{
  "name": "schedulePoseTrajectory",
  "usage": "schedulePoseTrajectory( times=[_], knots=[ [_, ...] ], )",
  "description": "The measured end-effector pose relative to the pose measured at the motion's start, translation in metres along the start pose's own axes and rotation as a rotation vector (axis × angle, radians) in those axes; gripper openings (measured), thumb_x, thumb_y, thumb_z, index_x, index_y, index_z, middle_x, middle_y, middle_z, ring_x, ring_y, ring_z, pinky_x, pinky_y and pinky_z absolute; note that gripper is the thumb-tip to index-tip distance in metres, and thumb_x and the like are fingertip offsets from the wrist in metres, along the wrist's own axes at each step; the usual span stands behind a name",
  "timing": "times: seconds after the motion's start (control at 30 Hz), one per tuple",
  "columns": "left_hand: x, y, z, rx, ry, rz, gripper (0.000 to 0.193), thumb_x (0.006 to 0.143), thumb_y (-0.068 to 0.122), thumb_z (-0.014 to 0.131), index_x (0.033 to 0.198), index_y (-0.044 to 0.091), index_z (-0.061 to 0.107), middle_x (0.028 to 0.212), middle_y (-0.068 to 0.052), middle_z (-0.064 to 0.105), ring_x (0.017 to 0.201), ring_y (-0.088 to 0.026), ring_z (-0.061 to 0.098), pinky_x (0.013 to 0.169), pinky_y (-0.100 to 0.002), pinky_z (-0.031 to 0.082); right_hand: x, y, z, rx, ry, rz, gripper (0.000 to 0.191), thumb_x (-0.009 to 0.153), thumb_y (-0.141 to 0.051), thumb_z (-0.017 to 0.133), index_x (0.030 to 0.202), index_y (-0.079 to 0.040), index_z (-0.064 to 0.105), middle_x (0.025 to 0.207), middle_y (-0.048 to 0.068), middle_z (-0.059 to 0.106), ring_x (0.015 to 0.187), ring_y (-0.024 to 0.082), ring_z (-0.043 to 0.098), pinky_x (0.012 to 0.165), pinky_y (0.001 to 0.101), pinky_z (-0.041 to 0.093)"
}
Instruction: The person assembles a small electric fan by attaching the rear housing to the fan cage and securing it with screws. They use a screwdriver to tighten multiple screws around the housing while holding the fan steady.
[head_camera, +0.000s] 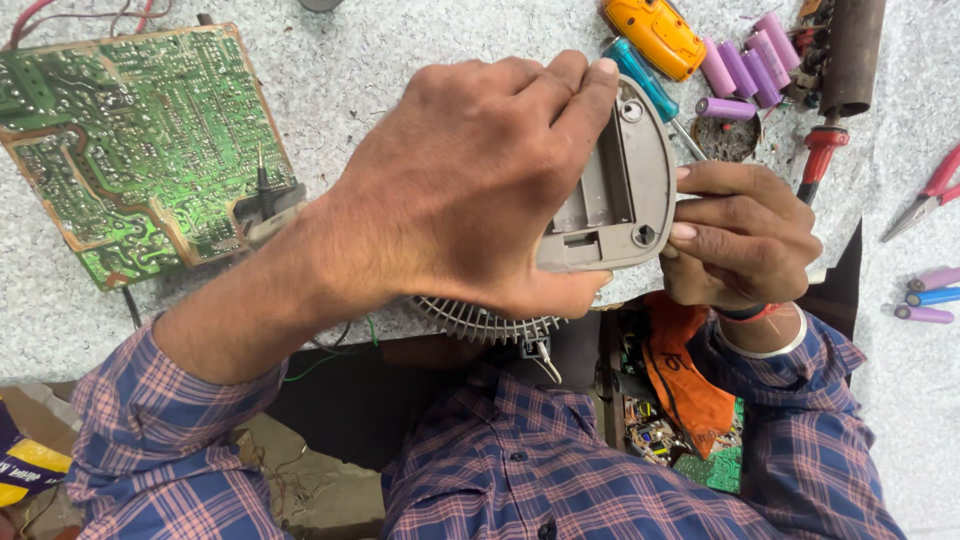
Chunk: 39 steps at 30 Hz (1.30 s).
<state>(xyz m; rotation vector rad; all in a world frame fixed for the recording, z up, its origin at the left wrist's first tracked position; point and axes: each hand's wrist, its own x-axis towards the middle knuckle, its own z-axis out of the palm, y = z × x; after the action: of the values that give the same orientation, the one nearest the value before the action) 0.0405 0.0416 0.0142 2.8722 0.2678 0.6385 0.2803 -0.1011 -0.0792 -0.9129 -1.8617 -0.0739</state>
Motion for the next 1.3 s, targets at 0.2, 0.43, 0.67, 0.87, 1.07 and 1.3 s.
schedulePoseTrajectory(
  times=[0.2,0.43,0.67,0.87,1.07,1.3],
  knots=[
    [0.001,-0.002,0.001,0.020,0.012,0.027,0.103,0.074,0.071,0.076,0.123,-0.018,0.059,0.107,-0.025,0.069,0.079,-0.031,0.071,0.067,-0.038,0.061,0.015,0.004,-0.016,0.085,-0.114,0.017,0.013,0.086,0.004,0.074,0.090,0.000,0.063,0.075,0.015,0.071,0.086,0.037,0.073,0.073,0.0395,0.060],
    [0.005,-0.006,0.007,-0.100,-0.042,0.107,0.095,0.071,0.063,0.082,0.122,-0.014,0.059,0.093,-0.019,0.070,0.068,-0.029,0.068,0.057,-0.039,0.057,0.043,0.025,-0.058,0.463,-0.384,0.266,0.015,0.087,0.004,0.068,0.081,-0.006,0.061,0.076,0.013,0.070,0.084,0.027,0.077,0.090,0.0486,0.061],
    [0.003,-0.008,0.003,-0.088,0.008,0.174,0.090,0.074,0.063,0.084,0.121,-0.009,0.058,0.092,-0.016,0.068,0.070,-0.028,0.067,0.059,-0.039,0.056,0.062,0.008,-0.065,0.184,-0.503,0.322,0.010,0.084,0.008,0.073,0.081,0.007,0.064,0.085,0.022,0.071,0.095,0.036,0.076,0.082,0.0387,0.062],
    [0.008,-0.001,-0.001,-0.050,-0.041,0.164,0.089,0.072,0.062,0.086,0.119,-0.008,0.059,0.088,-0.015,0.066,0.070,-0.028,0.066,0.060,-0.041,0.054,0.082,-0.013,-0.070,-0.116,-0.657,0.114,0.005,0.084,0.001,0.074,0.087,0.002,0.070,0.083,0.017,0.069,0.079,0.032,0.071,0.068,0.0402,0.055],
    [0.005,0.006,0.001,-0.050,0.067,0.148,0.089,0.077,0.058,0.087,0.124,-0.012,0.056,0.096,-0.016,0.065,0.079,-0.028,0.067,0.068,-0.038,0.056,0.078,-0.062,-0.044,-0.467,-0.566,0.259,0.017,0.088,-0.002,0.074,0.104,-0.001,0.068,0.078,0.014,0.058,0.063,0.030,0.061,0.053,0.0417,0.046],
    [-0.002,0.006,-0.001,-0.078,-0.009,0.061,0.087,0.072,0.053,0.089,0.120,-0.013,0.059,0.088,-0.017,0.067,0.072,-0.030,0.068,0.060,-0.041,0.055,0.080,-0.070,-0.025,-0.384,-0.431,0.416,0.011,0.101,-0.001,0.072,0.107,0.000,0.062,0.089,0.012,0.062,0.072,0.027,0.065,0.065,0.0375,0.048]
  ],
)
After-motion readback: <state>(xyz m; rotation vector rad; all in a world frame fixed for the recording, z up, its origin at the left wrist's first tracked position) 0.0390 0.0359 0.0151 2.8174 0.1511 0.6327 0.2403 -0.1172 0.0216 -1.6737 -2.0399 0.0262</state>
